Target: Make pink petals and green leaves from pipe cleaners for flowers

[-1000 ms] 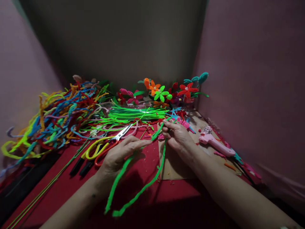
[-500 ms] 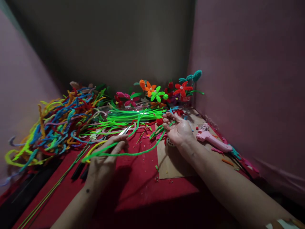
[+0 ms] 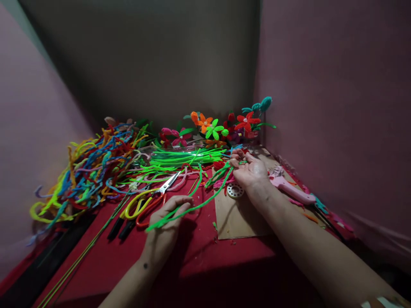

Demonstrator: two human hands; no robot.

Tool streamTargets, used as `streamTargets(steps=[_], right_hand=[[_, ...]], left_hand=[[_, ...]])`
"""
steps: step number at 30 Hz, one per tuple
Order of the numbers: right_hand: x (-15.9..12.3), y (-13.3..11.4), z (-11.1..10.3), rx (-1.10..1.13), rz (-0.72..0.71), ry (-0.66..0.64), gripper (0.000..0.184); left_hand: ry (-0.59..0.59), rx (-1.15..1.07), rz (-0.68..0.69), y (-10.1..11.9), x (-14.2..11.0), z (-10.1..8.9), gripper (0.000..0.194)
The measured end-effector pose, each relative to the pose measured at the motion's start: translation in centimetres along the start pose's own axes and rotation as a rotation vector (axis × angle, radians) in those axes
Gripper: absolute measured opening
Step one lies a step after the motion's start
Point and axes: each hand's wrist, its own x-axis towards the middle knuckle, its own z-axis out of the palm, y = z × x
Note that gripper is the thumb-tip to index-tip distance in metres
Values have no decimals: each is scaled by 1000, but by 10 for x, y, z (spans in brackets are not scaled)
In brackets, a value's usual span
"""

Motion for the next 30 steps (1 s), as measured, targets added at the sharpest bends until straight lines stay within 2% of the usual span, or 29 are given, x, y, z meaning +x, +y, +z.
streamTargets(steps=[3,6,10,12,15,19,23,26,30], right_hand=[[0,-8,3,10,-51,-1,29],[3,-18,4,28,-92,19,31],[11,-29,1,36,-132,5,33],[13,-31,0,21,-138,-1,35],[14,-31,0,7,-128,-6,35],[7,-19,1,-3,-152,16,32],[0,8,-4,-35,-35,23,27],[-4,25,-9,-72,39,6,24],[-7,35,-13,-96,64,-4,23]], left_hand=[[-64,-51,-93,-1,-5,3,30],[-105,-118,-114,-7,-4,3,33],[-60,-284,-141,-17,0,-2,36],[-35,-299,-111,-21,0,-4,38],[-24,-244,8,-22,-2,-7,35],[28,17,252,-14,-6,-4,25],[78,119,418,-3,-7,6,24],[75,77,404,3,-5,13,22],[103,-140,289,7,1,22,15]])
